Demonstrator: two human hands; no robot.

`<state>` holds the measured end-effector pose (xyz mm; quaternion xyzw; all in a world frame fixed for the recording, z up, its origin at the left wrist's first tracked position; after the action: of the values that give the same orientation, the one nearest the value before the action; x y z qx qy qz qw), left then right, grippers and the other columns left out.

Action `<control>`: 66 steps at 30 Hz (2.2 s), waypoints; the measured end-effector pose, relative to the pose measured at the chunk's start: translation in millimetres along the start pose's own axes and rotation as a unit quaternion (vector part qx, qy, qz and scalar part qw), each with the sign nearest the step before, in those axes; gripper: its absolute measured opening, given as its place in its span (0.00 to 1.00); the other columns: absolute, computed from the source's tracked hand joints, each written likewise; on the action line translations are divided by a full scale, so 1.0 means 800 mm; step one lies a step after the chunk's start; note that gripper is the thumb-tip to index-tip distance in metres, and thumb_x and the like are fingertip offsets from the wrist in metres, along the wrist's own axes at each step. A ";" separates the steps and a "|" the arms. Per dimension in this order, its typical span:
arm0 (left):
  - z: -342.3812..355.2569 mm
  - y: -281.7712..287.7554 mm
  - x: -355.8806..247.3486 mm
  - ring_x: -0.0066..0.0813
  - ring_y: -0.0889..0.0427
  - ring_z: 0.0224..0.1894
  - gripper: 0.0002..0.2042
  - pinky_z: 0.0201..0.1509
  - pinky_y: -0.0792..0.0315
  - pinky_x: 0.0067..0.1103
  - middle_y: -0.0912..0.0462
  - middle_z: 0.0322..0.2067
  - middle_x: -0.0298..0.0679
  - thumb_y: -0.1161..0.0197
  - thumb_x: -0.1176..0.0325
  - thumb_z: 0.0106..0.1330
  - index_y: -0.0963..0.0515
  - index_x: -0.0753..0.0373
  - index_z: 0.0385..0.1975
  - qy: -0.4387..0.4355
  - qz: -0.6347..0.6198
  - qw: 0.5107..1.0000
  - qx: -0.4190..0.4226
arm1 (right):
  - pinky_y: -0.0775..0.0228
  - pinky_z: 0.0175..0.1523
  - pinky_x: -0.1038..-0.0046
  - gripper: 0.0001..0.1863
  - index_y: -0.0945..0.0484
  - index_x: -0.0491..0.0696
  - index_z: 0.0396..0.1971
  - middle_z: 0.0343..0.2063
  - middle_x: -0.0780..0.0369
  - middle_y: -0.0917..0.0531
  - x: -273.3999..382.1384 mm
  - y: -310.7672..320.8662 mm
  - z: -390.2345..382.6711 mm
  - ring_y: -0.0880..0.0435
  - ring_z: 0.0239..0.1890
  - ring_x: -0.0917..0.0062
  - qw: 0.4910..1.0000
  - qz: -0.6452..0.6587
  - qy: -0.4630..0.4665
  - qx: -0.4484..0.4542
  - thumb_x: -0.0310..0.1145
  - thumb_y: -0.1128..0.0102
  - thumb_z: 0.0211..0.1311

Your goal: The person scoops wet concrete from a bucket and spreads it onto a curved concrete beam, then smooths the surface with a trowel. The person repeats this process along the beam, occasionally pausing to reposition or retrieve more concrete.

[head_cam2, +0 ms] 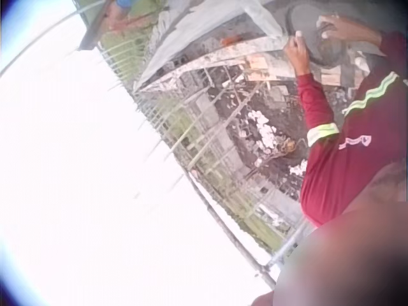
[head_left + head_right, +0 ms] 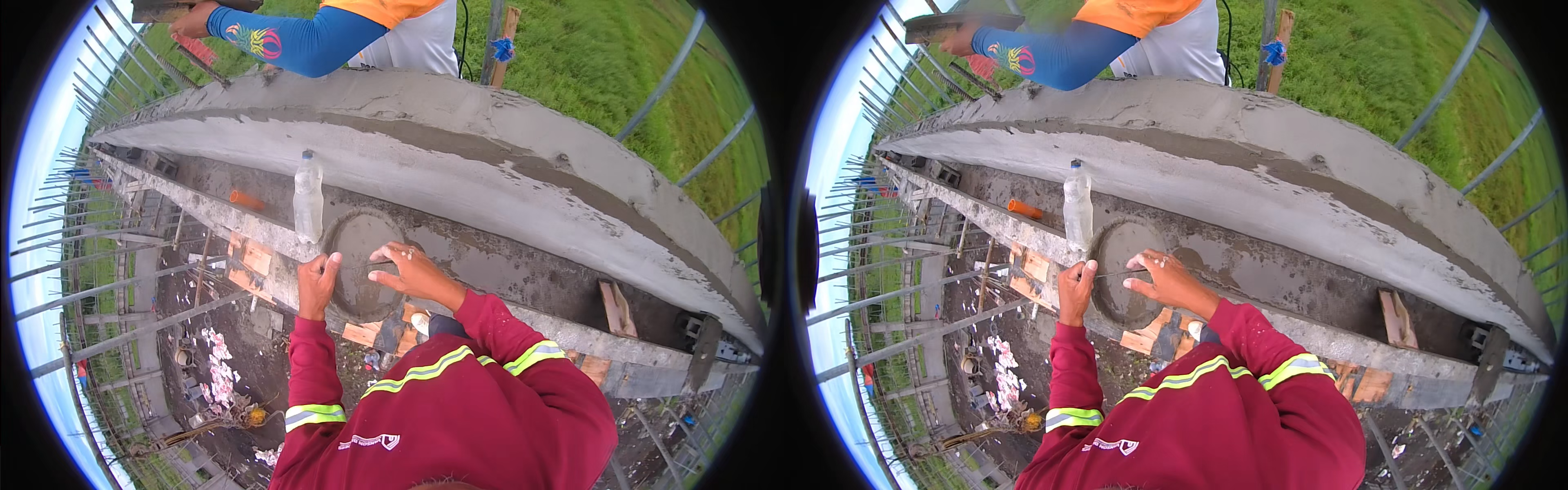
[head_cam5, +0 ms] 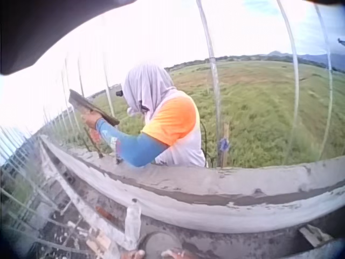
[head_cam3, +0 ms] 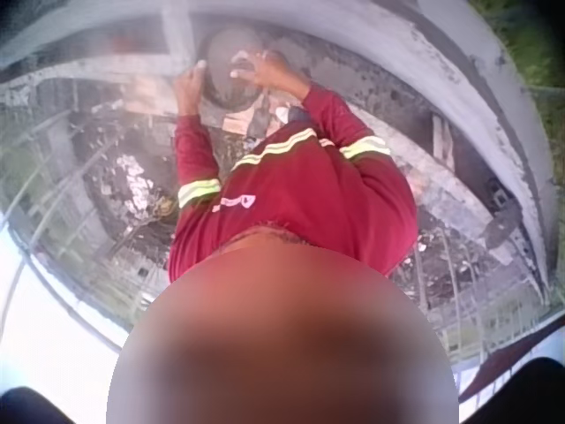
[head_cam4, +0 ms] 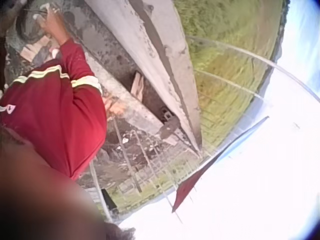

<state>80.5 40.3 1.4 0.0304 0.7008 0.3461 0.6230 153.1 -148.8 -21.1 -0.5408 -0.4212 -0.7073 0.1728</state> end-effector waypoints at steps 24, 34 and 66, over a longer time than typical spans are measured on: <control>-0.006 -0.006 -0.039 0.21 0.36 0.26 0.17 0.32 0.39 0.25 0.32 0.20 0.34 0.36 0.66 0.67 0.31 0.69 0.20 0.125 0.251 0.960 -0.023 | 0.33 0.53 0.50 0.25 0.20 0.42 0.45 0.38 0.49 0.15 -0.410 0.034 -0.385 0.17 0.43 0.51 0.872 -0.163 -0.455 -0.073 0.52 0.49 0.70; -0.012 -0.003 -0.029 0.18 0.46 0.25 0.22 0.28 0.49 0.24 0.42 0.18 0.29 0.40 0.65 0.72 0.41 0.64 0.17 0.162 0.276 0.945 -0.073 | 0.33 0.53 0.53 0.22 0.21 0.43 0.44 0.38 0.50 0.16 -0.388 0.037 -0.376 0.19 0.44 0.53 0.893 -0.116 -0.425 -0.087 0.48 0.49 0.71; -0.012 0.001 -0.021 0.25 0.37 0.23 0.26 0.28 0.38 0.28 0.35 0.15 0.39 0.46 0.54 0.73 0.31 0.71 0.19 0.100 0.152 0.982 -0.054 | 0.29 0.55 0.58 0.23 0.28 0.45 0.57 0.46 0.52 0.18 0.002 0.036 0.007 0.20 0.49 0.54 0.983 0.090 0.160 -0.023 0.45 0.45 0.70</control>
<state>75.2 28.6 16.0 0.0681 0.7271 0.4750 0.4910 176.1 -160.8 -7.7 -0.4607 -0.3209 -0.7756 0.2884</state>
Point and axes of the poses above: each hand's wrist, its own z-axis towards the middle knuckle, its own y-axis out of the back of the hand, x = y × z, the point moved 9 cm from there along z, towards the middle knuckle
